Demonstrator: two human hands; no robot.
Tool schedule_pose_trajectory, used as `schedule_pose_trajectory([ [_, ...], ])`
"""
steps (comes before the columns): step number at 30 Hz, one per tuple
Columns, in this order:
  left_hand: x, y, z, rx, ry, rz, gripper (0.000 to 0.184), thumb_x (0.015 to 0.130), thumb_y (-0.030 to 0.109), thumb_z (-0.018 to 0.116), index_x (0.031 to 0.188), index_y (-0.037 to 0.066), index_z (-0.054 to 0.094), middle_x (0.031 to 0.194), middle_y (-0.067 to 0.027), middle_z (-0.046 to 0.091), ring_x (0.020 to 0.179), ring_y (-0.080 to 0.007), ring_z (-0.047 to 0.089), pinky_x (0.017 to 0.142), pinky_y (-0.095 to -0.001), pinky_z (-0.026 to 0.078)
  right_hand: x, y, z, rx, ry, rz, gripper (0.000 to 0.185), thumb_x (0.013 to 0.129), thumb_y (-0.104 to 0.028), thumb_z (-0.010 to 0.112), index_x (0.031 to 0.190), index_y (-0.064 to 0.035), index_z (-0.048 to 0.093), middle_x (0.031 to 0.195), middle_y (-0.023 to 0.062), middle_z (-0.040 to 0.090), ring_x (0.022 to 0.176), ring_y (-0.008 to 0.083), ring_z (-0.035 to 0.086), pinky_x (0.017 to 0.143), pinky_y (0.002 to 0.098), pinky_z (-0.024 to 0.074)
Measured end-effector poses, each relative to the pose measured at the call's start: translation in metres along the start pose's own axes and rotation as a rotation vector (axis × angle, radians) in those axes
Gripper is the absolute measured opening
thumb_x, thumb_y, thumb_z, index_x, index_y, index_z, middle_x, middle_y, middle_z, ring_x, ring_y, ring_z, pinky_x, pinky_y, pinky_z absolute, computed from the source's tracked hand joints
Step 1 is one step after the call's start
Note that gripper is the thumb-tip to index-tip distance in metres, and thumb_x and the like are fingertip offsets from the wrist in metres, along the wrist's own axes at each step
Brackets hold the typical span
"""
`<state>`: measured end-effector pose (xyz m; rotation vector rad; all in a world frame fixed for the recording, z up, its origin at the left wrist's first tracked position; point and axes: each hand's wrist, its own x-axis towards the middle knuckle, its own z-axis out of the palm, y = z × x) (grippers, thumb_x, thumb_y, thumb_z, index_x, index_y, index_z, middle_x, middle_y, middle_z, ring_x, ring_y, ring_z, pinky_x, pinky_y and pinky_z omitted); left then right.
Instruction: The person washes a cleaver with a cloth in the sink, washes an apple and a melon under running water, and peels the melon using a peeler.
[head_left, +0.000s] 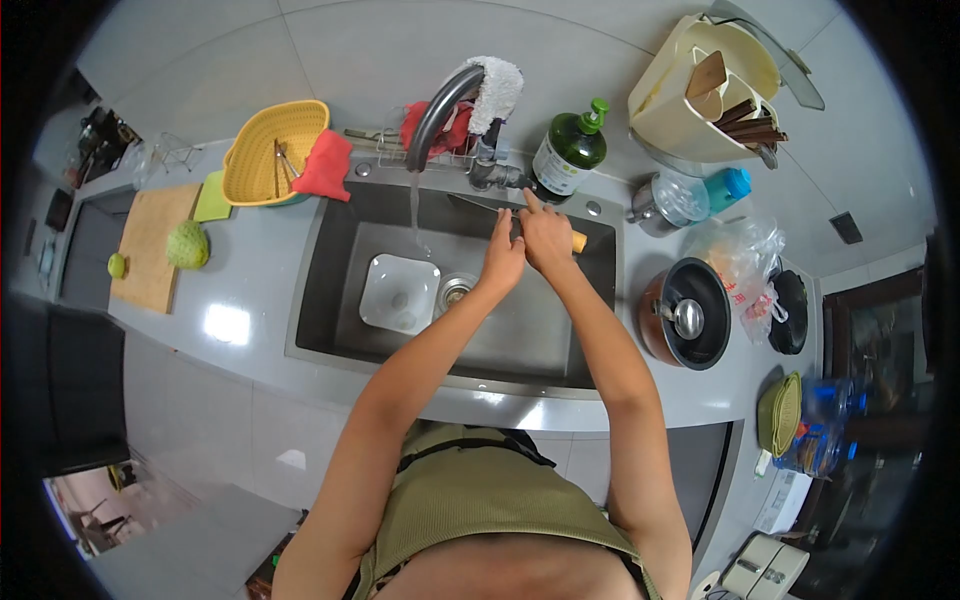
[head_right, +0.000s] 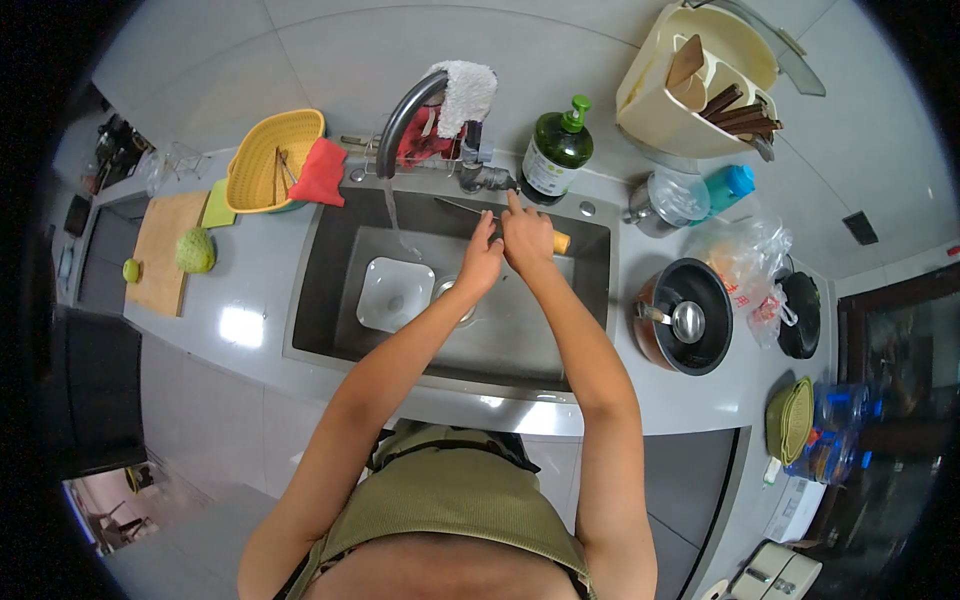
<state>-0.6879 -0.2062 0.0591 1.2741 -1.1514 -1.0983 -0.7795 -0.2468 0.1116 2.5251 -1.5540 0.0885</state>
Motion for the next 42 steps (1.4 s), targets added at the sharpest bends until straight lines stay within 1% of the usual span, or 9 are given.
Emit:
schedule_pose_trajectory([
  [5,-0.033,-0.004,-0.039,0.271,0.180,0.005,0.052,0.082,-0.001,0.045,0.133,-0.003,0.037,0.142,-0.0215,0.033,0.124,-0.0362,0.041,0.103,-0.0409,0.034,-0.010,-0.032,0.003,0.432,-0.289,0.234,0.024,0.076,-0.027,0.065,0.093,-0.0085,0.064,0.104,0.0152,0.065,0.094,0.0305,0.062,0.076,0.0415,0.0496],
  [6,-0.040,-0.011,-0.049,0.362,0.232,0.013,0.050,0.081,-0.001,0.045,0.131,-0.004,0.040,0.141,-0.0216,0.035,0.124,-0.0368,0.042,0.103,-0.0417,0.034,-0.013,-0.041,0.011,0.562,-0.265,0.283,0.027,0.078,-0.029,0.064,0.098,-0.0110,0.065,0.089,0.0166,0.067,0.093,0.0319,0.063,0.078,0.0398,0.0490],
  [10,-0.064,-0.039,-0.084,0.657,0.207,0.125,0.045,0.080,-0.004,0.045,0.125,-0.005,0.049,0.140,-0.0215,0.037,0.126,-0.0368,0.039,0.106,-0.0412,0.031,-0.005,-0.074,0.053,0.822,-0.522,0.383,0.033,0.077,-0.030,0.065,0.104,-0.0106,0.066,0.091,0.0148,0.068,0.088,0.0306,0.065,0.077,0.0372,0.0475],
  [16,-0.078,-0.039,-0.116,0.820,0.142,0.157,0.046,0.088,0.008,0.046,0.132,-0.006,0.039,0.144,-0.0243,0.028,0.134,-0.0380,0.026,0.110,-0.0422,0.024,0.006,-0.111,0.097,1.222,-0.545,0.510,0.030,0.080,-0.027,0.064,0.093,-0.0004,0.065,0.076,0.0099,0.066,0.066,0.0181,0.063,0.066,0.0311,0.0471],
  [22,-0.033,-0.058,-0.150,0.940,0.198,0.112,0.048,0.091,0.016,0.045,0.134,-0.004,0.036,0.146,-0.0210,0.025,0.136,-0.0361,0.023,0.110,-0.0431,0.022,-0.001,-0.112,0.085,1.219,-0.606,0.471,0.025,0.082,-0.023,0.064,0.088,0.0007,0.062,0.067,0.0064,0.061,0.056,0.0136,0.055,0.056,0.0314,0.0441],
  [29,-0.005,-0.052,-0.148,0.915,0.209,0.138,0.049,0.088,0.010,0.044,0.134,-0.006,0.036,0.145,-0.0246,0.025,0.134,-0.0412,0.024,0.110,-0.0438,0.022,-0.014,-0.094,0.073,1.317,-0.580,0.597,0.019,0.084,-0.017,0.061,0.088,0.0020,0.061,0.067,0.0066,0.059,0.057,0.0140,0.055,0.053,0.0285,0.0428],
  [34,-0.045,-0.055,-0.121,0.815,-0.032,0.174,0.057,0.080,0.002,0.048,0.135,-0.006,0.035,0.146,-0.0231,0.024,0.136,-0.0400,0.020,0.111,-0.0434,0.021,-0.006,-0.099,0.067,1.410,-0.537,0.631,0.018,0.086,-0.015,0.059,0.084,0.0025,0.059,0.065,0.0060,0.057,0.053,0.0128,0.052,0.049,0.0275,0.0402],
  [40,-0.044,-0.044,-0.133,0.777,0.038,0.089,0.057,0.083,0.005,0.053,0.134,-0.009,0.034,0.144,-0.0298,0.023,0.135,-0.0425,0.021,0.111,-0.0424,0.021,0.003,-0.112,0.062,1.579,-0.647,0.492,0.014,0.084,-0.012,0.057,0.084,0.0023,0.059,0.065,0.0100,0.058,0.054,0.0183,0.055,0.050,0.0314,0.0428],
  [42,-0.029,-0.054,-0.143,0.592,0.163,-0.059,0.055,0.086,0.008,0.052,0.135,-0.009,0.032,0.142,-0.0334,0.023,0.135,-0.0437,0.020,0.111,-0.0422,0.020,-0.004,-0.121,0.062,1.186,-0.327,0.204,0.012,0.082,-0.008,0.055,0.088,0.0021,0.059,0.067,0.0136,0.060,0.059,0.0250,0.057,0.055,0.0347,0.0453],
])
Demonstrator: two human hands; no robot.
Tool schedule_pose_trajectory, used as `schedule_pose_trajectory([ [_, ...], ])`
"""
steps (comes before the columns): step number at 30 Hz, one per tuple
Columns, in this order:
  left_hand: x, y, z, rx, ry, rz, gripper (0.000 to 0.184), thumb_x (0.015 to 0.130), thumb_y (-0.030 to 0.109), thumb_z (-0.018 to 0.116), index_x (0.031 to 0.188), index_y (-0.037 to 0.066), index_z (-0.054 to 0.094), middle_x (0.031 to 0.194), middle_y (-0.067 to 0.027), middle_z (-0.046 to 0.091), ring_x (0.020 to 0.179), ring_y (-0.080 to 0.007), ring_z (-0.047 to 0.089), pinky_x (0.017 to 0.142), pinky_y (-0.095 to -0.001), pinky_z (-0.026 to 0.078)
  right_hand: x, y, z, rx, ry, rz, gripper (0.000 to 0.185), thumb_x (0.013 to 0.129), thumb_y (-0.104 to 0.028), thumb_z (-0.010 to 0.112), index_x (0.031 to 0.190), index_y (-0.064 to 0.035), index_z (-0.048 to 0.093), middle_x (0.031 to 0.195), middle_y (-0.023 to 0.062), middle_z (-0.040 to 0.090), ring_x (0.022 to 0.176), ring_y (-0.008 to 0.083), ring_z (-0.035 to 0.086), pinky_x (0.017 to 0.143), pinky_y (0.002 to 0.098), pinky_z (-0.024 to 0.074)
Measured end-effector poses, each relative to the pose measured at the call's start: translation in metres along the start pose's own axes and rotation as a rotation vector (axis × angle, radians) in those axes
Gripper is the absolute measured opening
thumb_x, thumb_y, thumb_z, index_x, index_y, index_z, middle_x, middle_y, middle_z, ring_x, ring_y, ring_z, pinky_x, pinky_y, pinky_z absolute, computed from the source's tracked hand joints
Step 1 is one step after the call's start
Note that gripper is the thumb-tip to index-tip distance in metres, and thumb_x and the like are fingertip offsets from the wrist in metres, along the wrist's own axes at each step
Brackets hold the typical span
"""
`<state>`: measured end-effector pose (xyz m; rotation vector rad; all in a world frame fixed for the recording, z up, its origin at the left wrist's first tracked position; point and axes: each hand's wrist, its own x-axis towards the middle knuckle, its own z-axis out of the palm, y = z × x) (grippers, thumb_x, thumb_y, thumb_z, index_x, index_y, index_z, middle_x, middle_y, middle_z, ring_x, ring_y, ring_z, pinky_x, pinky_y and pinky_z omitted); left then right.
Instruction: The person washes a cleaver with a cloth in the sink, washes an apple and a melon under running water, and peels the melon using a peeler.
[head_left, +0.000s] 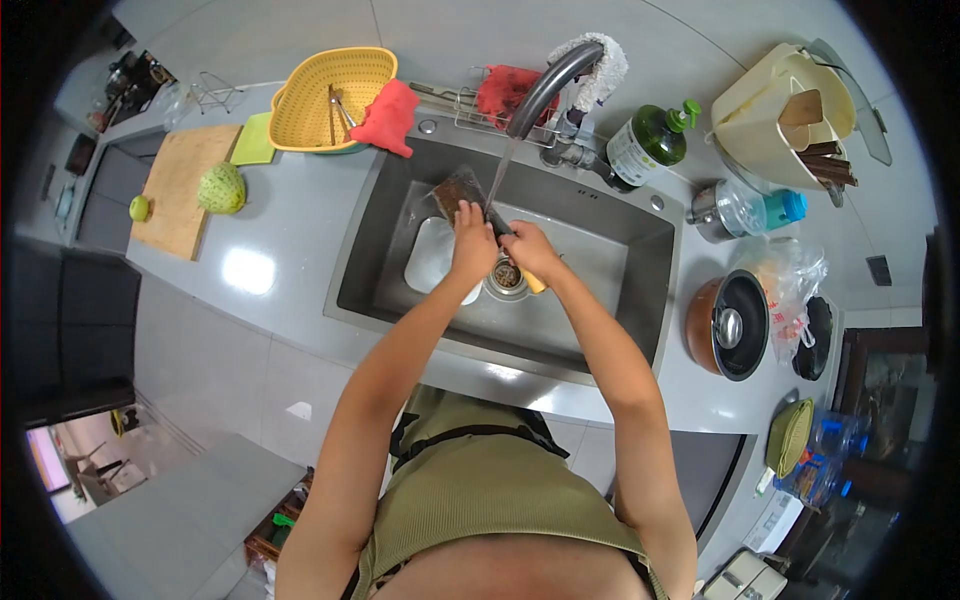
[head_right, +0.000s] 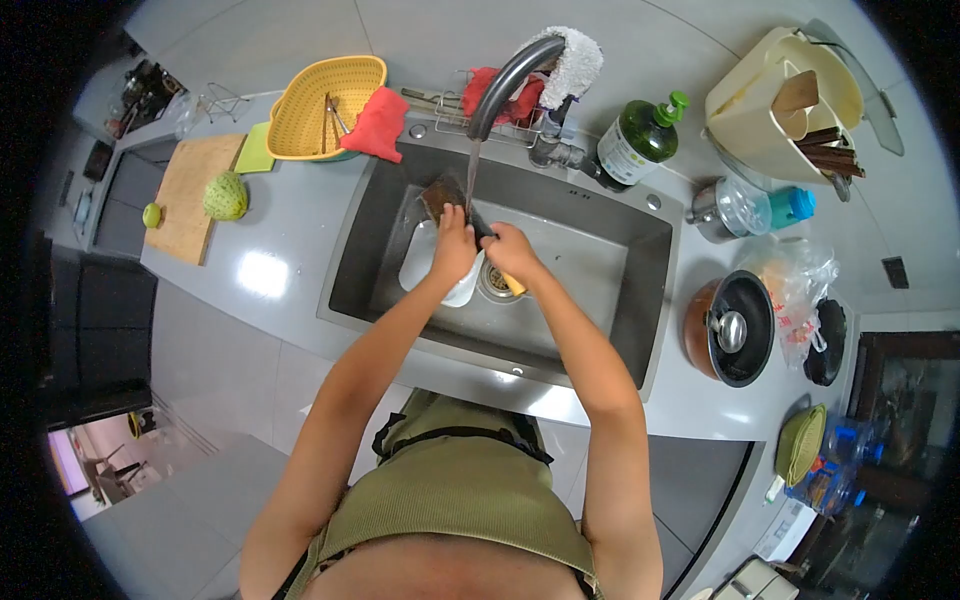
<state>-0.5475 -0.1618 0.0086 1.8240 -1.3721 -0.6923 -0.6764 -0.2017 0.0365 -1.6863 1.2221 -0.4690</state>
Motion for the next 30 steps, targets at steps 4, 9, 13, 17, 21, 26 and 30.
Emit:
schedule_pose_trajectory([
  [4,0.012,0.012,-0.012,-0.707,0.076,-0.430,0.034,0.091,0.010,0.052,0.118,-0.007,0.043,0.121,-0.0267,0.048,0.108,-0.0377,0.051,0.096,-0.0452,0.041,-0.019,-0.020,0.004,-0.636,0.103,-0.402,0.028,0.075,-0.009,0.058,0.103,-0.0046,0.061,0.080,0.0139,0.060,0.078,0.0311,0.059,0.067,0.0381,0.0491],
  [9,0.007,-0.016,-0.013,-1.302,-0.003,-0.650,0.024,0.089,0.006,0.055,0.109,0.001,0.043,0.102,-0.0148,0.057,0.089,-0.0283,0.060,0.083,-0.0451,0.049,-0.033,-0.013,0.005,-1.042,0.182,-0.636,0.040,0.074,-0.014,0.058,0.115,-0.0116,0.058,0.087,0.0059,0.056,0.085,0.0219,0.058,0.064,0.0343,0.0486],
  [13,0.004,-0.027,-0.003,-1.402,0.040,-0.777,0.023,0.091,0.012,0.056,0.109,0.002,0.047,0.106,-0.0127,0.058,0.097,-0.0265,0.059,0.083,-0.0430,0.048,-0.041,-0.007,0.001,-1.109,0.152,-0.656,0.046,0.076,-0.014,0.056,0.122,-0.0139,0.055,0.090,0.0035,0.054,0.084,0.0191,0.057,0.065,0.0315,0.0471],
  [17,0.010,-0.031,-0.005,-1.513,0.061,-0.915,0.032,0.092,0.026,0.056,0.110,0.002,0.045,0.107,-0.0150,0.056,0.099,-0.0283,0.057,0.087,-0.0453,0.046,-0.044,-0.004,-0.002,-1.088,0.137,-0.669,0.049,0.076,-0.014,0.056,0.126,-0.0154,0.052,0.092,0.0039,0.054,0.086,0.0194,0.056,0.067,0.0317,0.0458],
  [21,0.013,-0.044,-0.001,-1.630,-0.056,-0.822,0.040,0.092,0.030,0.057,0.112,-0.001,0.040,0.104,-0.0180,0.052,0.095,-0.0308,0.056,0.083,-0.0467,0.049,-0.044,-0.002,-0.005,-1.102,0.168,-0.671,0.051,0.077,-0.014,0.055,0.128,-0.0154,0.050,0.091,0.0041,0.054,0.084,0.0198,0.056,0.067,0.0324,0.0447],
  [26,0.006,-0.029,0.001,-1.427,-0.030,-0.758,0.031,0.093,0.021,0.055,0.116,0.003,0.045,0.105,-0.0133,0.059,0.091,-0.0275,0.060,0.082,-0.0396,0.049,-0.039,-0.002,-0.001,-1.191,0.201,-0.495,0.055,0.077,-0.013,0.055,0.131,-0.0155,0.048,0.082,0.0036,0.054,0.078,0.0197,0.055,0.064,0.0329,0.0440],
  [30,0.000,-0.025,-0.004,-0.933,0.152,-0.536,0.037,0.090,0.015,0.057,0.119,-0.002,0.042,0.112,-0.0186,0.055,0.099,-0.0301,0.057,0.086,-0.0447,0.046,-0.038,0.006,0.003,-1.165,0.276,-0.561,0.056,0.077,-0.011,0.054,0.132,-0.0159,0.048,0.077,0.0036,0.053,0.074,0.0194,0.055,0.061,0.0327,0.0433],
])
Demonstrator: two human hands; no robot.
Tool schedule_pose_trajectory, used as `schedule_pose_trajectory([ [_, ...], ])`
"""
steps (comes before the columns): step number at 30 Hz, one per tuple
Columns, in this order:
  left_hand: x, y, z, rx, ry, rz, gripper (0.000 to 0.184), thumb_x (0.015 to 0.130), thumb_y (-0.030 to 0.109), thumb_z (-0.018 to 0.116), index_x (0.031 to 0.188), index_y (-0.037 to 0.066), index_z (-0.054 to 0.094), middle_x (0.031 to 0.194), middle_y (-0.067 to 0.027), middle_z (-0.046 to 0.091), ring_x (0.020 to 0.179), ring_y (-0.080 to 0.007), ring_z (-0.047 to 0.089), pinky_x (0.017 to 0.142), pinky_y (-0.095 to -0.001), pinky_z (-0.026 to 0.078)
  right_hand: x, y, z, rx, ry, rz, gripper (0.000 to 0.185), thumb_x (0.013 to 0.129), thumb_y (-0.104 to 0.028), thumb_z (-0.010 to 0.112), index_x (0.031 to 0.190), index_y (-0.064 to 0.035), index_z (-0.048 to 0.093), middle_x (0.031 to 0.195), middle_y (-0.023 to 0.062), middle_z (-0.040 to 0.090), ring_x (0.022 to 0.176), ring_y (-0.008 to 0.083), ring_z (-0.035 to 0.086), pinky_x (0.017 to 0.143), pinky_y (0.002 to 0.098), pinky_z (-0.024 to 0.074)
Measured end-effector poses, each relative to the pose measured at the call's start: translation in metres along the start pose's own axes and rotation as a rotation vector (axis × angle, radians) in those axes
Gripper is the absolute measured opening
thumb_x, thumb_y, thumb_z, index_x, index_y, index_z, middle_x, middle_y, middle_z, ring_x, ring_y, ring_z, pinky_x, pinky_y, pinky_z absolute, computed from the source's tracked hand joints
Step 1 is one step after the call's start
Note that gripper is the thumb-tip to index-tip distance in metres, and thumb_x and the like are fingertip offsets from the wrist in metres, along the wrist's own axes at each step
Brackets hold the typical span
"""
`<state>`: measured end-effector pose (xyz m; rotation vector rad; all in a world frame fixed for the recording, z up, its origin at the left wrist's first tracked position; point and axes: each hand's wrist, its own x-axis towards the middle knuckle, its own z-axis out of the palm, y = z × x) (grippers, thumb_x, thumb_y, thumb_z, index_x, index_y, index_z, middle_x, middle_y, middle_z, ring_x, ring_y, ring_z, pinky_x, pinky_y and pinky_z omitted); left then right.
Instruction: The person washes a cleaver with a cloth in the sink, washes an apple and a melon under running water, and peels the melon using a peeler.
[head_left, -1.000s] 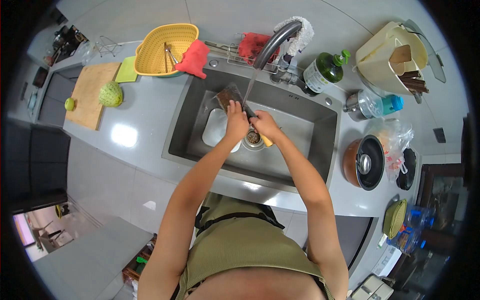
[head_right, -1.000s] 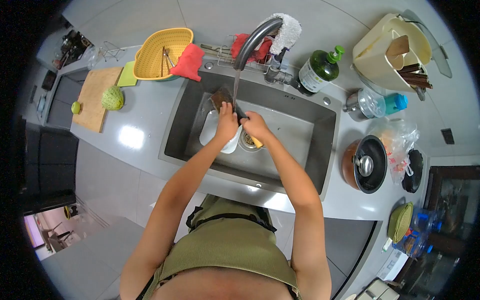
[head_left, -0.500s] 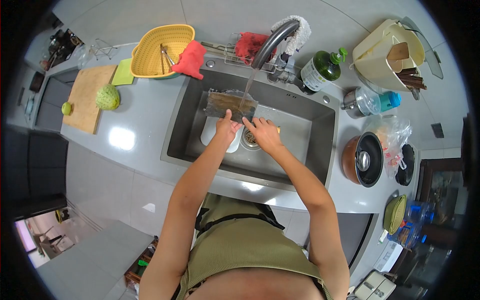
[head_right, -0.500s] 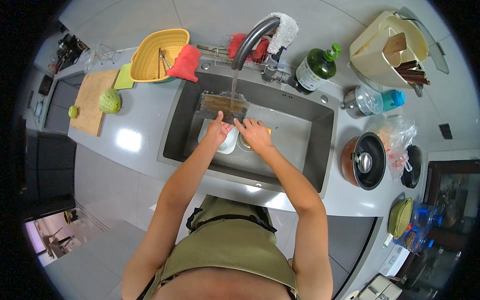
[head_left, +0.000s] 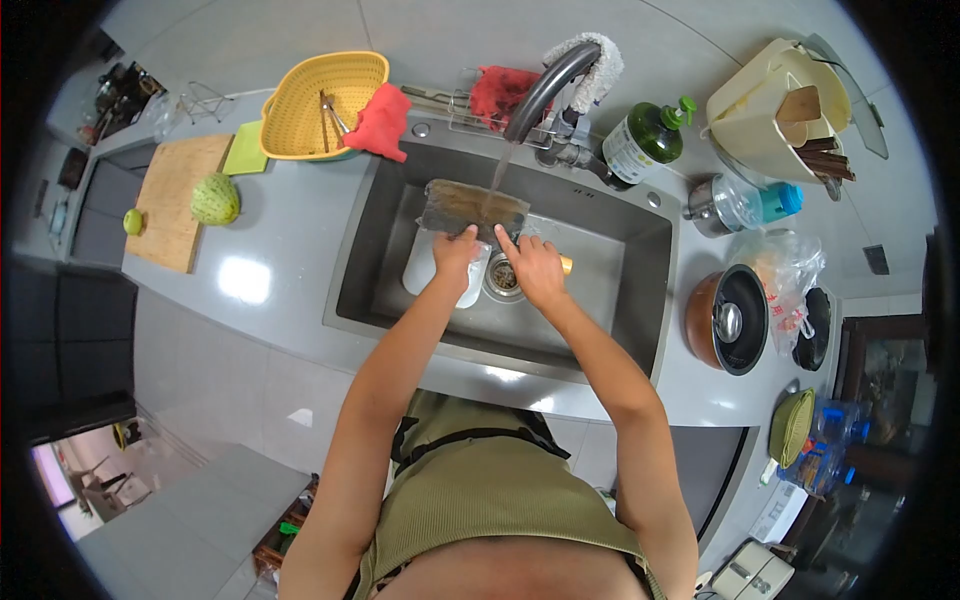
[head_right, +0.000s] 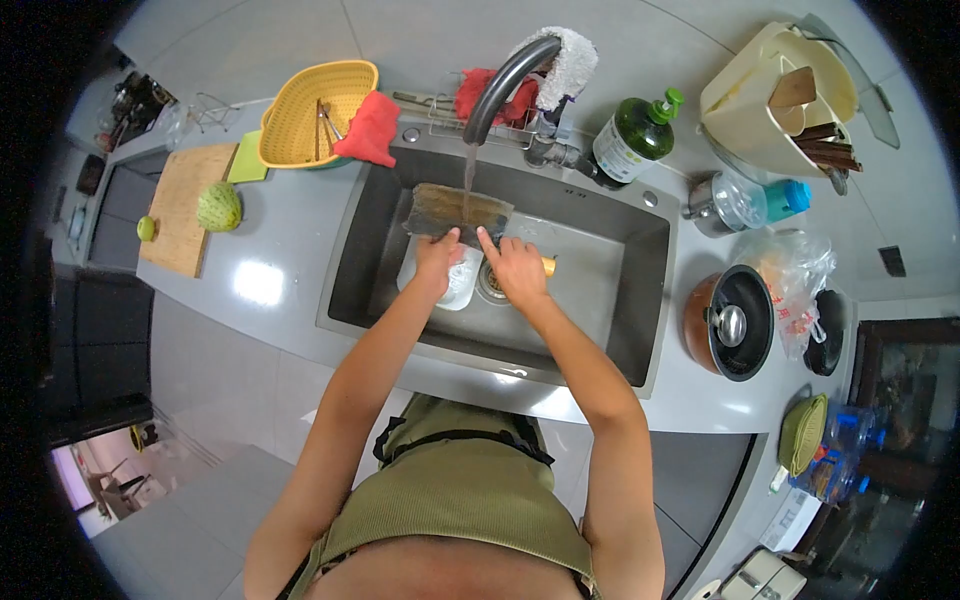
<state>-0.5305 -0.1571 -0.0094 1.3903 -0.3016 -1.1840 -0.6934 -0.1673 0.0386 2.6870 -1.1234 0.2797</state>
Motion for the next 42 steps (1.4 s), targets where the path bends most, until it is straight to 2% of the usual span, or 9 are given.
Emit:
schedule_pose_trajectory([
  [4,-0.002,0.015,-0.010,1.012,0.487,0.852,0.051,0.090,0.019,0.055,0.132,-0.004,0.037,0.136,-0.0250,0.038,0.127,-0.0333,0.038,0.105,-0.0501,0.028,-0.004,0.005,0.004,-0.014,0.037,0.008,0.056,0.076,-0.010,0.054,0.132,-0.0162,0.049,0.076,0.0031,0.051,0.073,0.0186,0.054,0.060,0.0320,0.0426],
  [7,-0.004,0.029,-0.014,1.358,0.070,0.756,0.056,0.092,0.029,0.048,0.139,0.001,0.034,0.146,-0.0214,0.026,0.137,-0.0330,0.021,0.111,-0.0495,0.013,-0.003,0.006,0.003,-0.021,0.065,-0.010,0.056,0.076,-0.011,0.054,0.132,-0.0157,0.049,0.074,0.0026,0.050,0.072,0.0181,0.053,0.059,0.0319,0.0419],
  [11,0.001,0.031,-0.010,1.394,-0.067,0.968,0.052,0.094,0.033,0.043,0.136,0.004,0.039,0.146,-0.0136,0.032,0.136,-0.0303,0.027,0.110,-0.0495,0.017,0.001,0.008,-0.003,-0.020,0.089,-0.047,0.056,0.076,-0.011,0.054,0.132,-0.0145,0.049,0.074,0.0023,0.049,0.070,0.0180,0.052,0.059,0.0321,0.0413],
  [16,0.021,0.036,-0.009,1.360,0.133,0.876,0.053,0.093,0.033,0.044,0.136,0.001,0.039,0.145,-0.0145,0.033,0.134,-0.0290,0.029,0.110,-0.0496,0.018,0.005,0.004,-0.005,-0.020,0.061,-0.112,0.056,0.076,-0.012,0.054,0.132,-0.0140,0.049,0.075,0.0026,0.049,0.071,0.0181,0.052,0.059,0.0319,0.0413],
  [19,0.015,0.033,-0.007,1.381,-0.065,0.936,0.052,0.093,0.032,0.044,0.134,0.000,0.040,0.144,-0.0153,0.035,0.134,-0.0296,0.030,0.109,-0.0497,0.019,0.006,0.003,-0.001,0.000,0.074,-0.102,0.056,0.076,-0.012,0.054,0.132,-0.0139,0.049,0.076,0.0029,0.049,0.072,0.0182,0.052,0.060,0.0315,0.0414],
  [25,0.011,0.030,-0.002,1.350,0.145,0.918,0.048,0.093,0.028,0.044,0.132,0.001,0.043,0.142,-0.0161,0.037,0.133,-0.0304,0.031,0.109,-0.0502,0.020,0.010,0.000,-0.003,-0.008,0.067,-0.125,0.052,0.077,-0.014,0.054,0.129,-0.0133,0.051,0.076,0.0031,0.050,0.072,0.0185,0.052,0.060,0.0312,0.0414],
  [31,-0.016,0.030,0.015,1.140,-0.389,0.974,0.044,0.094,0.024,0.040,0.135,0.007,0.043,0.144,-0.0111,0.035,0.135,-0.0292,0.027,0.111,-0.0482,0.016,0.012,0.003,0.010,0.019,0.099,-0.104,0.056,0.075,-0.013,0.055,0.131,-0.0159,0.050,0.075,0.0021,0.049,0.071,0.0180,0.053,0.059,0.0313,0.0413],
  [40,0.007,0.033,-0.015,1.333,-0.058,0.845,0.046,0.099,0.032,0.029,0.139,0.012,0.038,0.149,-0.0098,0.027,0.137,-0.0306,0.023,0.111,-0.0472,0.015,0.006,0.009,-0.009,-0.014,0.067,-0.114,0.052,0.076,-0.013,0.055,0.128,-0.0140,0.052,0.075,0.0025,0.050,0.072,0.0182,0.053,0.060,0.0313,0.0420],
  [42,-0.003,0.029,-0.006,1.364,-0.214,0.906,0.045,0.099,0.031,0.029,0.139,0.012,0.039,0.149,-0.0092,0.027,0.138,-0.0307,0.022,0.111,-0.0472,0.015,0.007,0.008,-0.007,-0.013,0.074,-0.112,0.050,0.076,-0.014,0.055,0.126,-0.0144,0.053,0.075,0.0022,0.050,0.072,0.0180,0.053,0.060,0.0312,0.0420],
])
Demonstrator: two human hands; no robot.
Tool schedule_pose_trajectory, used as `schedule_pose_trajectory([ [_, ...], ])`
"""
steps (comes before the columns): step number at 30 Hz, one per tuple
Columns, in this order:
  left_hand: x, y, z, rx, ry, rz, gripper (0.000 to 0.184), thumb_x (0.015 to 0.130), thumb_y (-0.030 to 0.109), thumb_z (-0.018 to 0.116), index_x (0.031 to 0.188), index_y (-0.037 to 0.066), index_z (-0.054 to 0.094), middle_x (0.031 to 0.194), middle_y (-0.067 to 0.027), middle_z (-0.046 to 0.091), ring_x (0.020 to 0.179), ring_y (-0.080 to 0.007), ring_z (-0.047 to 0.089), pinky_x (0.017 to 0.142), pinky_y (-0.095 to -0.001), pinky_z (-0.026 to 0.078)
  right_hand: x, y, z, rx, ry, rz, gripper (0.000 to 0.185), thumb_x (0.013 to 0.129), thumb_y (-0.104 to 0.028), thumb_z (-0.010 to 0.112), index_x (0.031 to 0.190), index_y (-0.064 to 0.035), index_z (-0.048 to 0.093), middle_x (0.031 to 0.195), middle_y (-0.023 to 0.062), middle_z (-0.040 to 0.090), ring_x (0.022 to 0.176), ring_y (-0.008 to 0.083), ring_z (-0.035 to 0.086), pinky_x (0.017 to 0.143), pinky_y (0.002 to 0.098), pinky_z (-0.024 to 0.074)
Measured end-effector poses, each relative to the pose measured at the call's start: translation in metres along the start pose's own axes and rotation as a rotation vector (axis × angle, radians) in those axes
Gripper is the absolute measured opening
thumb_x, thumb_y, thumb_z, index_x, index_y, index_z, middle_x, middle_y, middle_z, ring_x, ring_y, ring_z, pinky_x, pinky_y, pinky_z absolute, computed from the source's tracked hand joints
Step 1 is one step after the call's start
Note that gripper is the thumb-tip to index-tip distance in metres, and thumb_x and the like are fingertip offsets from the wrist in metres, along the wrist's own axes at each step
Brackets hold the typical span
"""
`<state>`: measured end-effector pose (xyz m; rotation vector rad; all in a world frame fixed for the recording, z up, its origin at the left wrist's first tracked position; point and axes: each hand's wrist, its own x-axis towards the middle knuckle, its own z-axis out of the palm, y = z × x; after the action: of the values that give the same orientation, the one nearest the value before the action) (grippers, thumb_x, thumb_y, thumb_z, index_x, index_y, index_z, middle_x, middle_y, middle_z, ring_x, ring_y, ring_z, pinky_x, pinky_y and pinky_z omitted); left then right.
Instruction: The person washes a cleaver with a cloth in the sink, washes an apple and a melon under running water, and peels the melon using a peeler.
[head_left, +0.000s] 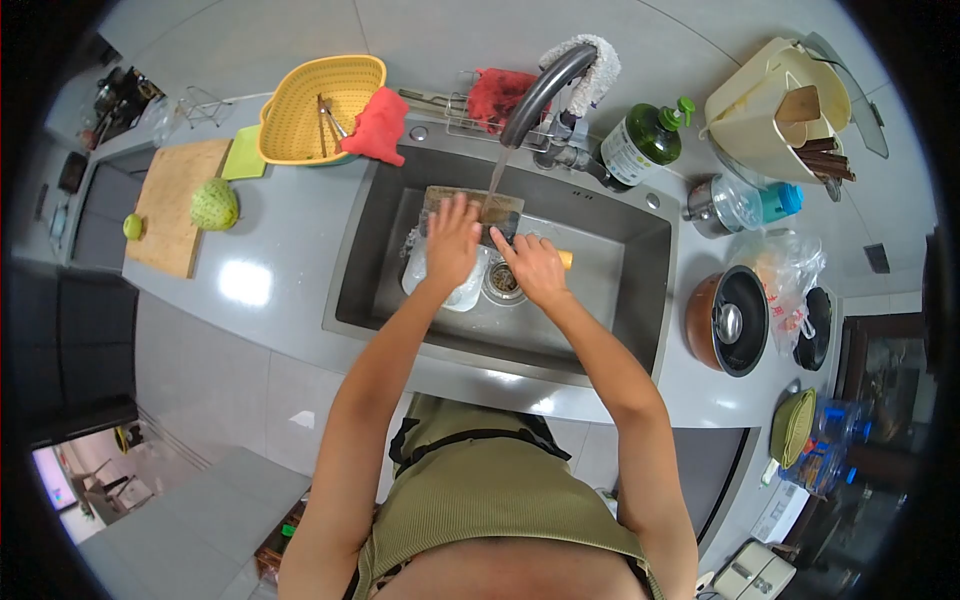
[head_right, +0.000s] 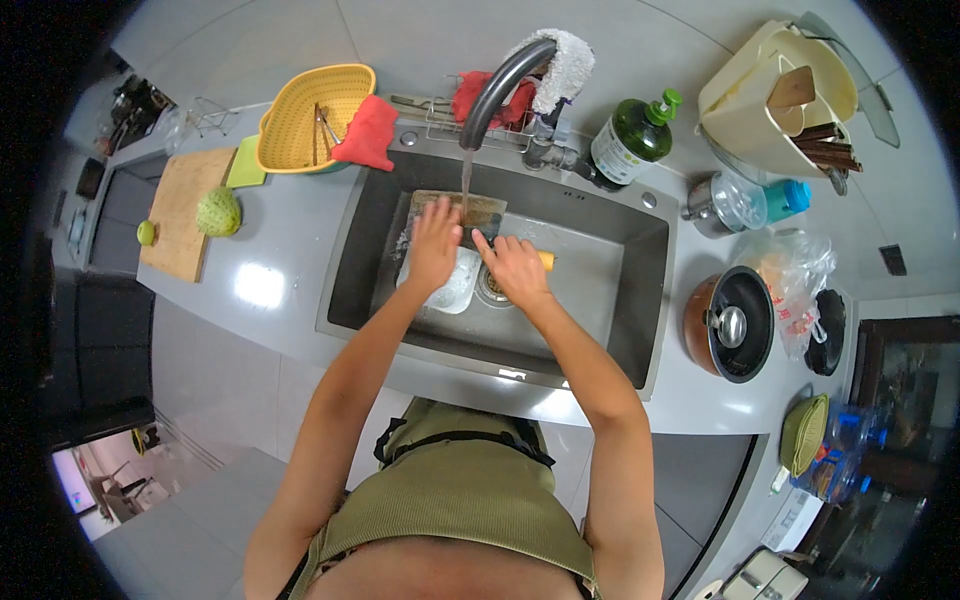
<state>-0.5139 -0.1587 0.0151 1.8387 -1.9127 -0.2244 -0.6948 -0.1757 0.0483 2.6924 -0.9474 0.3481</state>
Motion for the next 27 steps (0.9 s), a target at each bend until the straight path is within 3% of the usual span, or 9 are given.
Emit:
schedule_pose_trajectory([
  [1,-0.002,0.008,0.002,-0.004,-0.039,0.066,0.045,0.099,0.030,0.029,0.139,0.012,0.039,0.149,-0.0089,0.027,0.138,-0.0307,0.022,0.111,-0.0472,0.014,0.001,-0.001,0.004,0.007,0.001,0.007,0.049,0.076,-0.014,0.055,0.125,-0.0145,0.054,0.076,0.0021,0.050,0.072,0.0180,0.053,0.060,0.0312,0.0420],
  [2,-0.004,0.016,0.004,-0.211,-0.005,0.077,0.045,0.099,0.030,0.026,0.139,0.013,0.039,0.149,-0.0082,0.028,0.138,-0.0301,0.021,0.112,-0.0464,0.013,0.002,-0.003,0.008,0.014,0.003,0.015,0.049,0.076,-0.015,0.055,0.124,-0.0146,0.054,0.076,0.0020,0.050,0.073,0.0179,0.053,0.060,0.0312,0.0421],
  [5,0.003,0.024,0.001,-0.250,-0.072,0.024,0.045,0.100,0.031,0.025,0.139,0.014,0.039,0.148,-0.0080,0.029,0.139,-0.0294,0.020,0.113,-0.0452,0.011,0.003,-0.003,0.001,0.012,-0.006,0.019,0.047,0.075,-0.016,0.056,0.122,-0.0144,0.056,0.076,0.0019,0.051,0.073,0.0178,0.054,0.060,0.0313,0.0422],
  [8,0.007,0.018,0.003,-0.181,-0.039,0.035,0.045,0.100,0.033,0.024,0.139,0.016,0.039,0.149,-0.0085,0.028,0.139,-0.0286,0.020,0.113,-0.0443,0.010,0.003,-0.001,-0.006,0.028,-0.016,0.008,0.047,0.076,-0.015,0.056,0.123,-0.0143,0.055,0.076,0.0022,0.051,0.074,0.0181,0.054,0.060,0.0313,0.0425],
  [15,-0.004,-0.012,0.004,0.032,0.069,-0.177,0.046,0.097,0.034,0.032,0.138,0.016,0.041,0.148,-0.0109,0.027,0.137,-0.0312,0.022,0.112,-0.0462,0.014,-0.004,0.000,-0.006,0.028,-0.021,0.024,0.050,0.076,-0.014,0.055,0.126,-0.0157,0.054,0.077,0.0031,0.051,0.074,0.0189,0.054,0.061,0.0323,0.0434],
  [22,-0.016,-0.004,0.000,-0.017,0.174,-0.308,0.045,0.095,0.030,0.039,0.130,0.003,0.048,0.145,-0.0162,0.032,0.136,-0.0333,0.025,0.110,-0.0489,0.018,-0.001,0.002,-0.006,0.088,-0.040,0.050,0.050,0.073,-0.013,0.060,0.123,-0.0168,0.056,0.080,0.0044,0.055,0.075,0.0210,0.058,0.063,0.0335,0.0460],
  [27,-0.014,0.009,-0.014,-0.133,0.277,-0.185,0.041,0.094,0.021,0.043,0.127,-0.001,0.050,0.142,-0.0183,0.035,0.134,-0.0341,0.028,0.109,-0.0469,0.022,0.004,-0.002,-0.004,0.423,-0.080,0.265,0.042,0.076,-0.012,0.061,0.118,-0.0125,0.059,0.078,0.0099,0.059,0.075,0.0260,0.062,0.067,0.0360,0.0487],
])
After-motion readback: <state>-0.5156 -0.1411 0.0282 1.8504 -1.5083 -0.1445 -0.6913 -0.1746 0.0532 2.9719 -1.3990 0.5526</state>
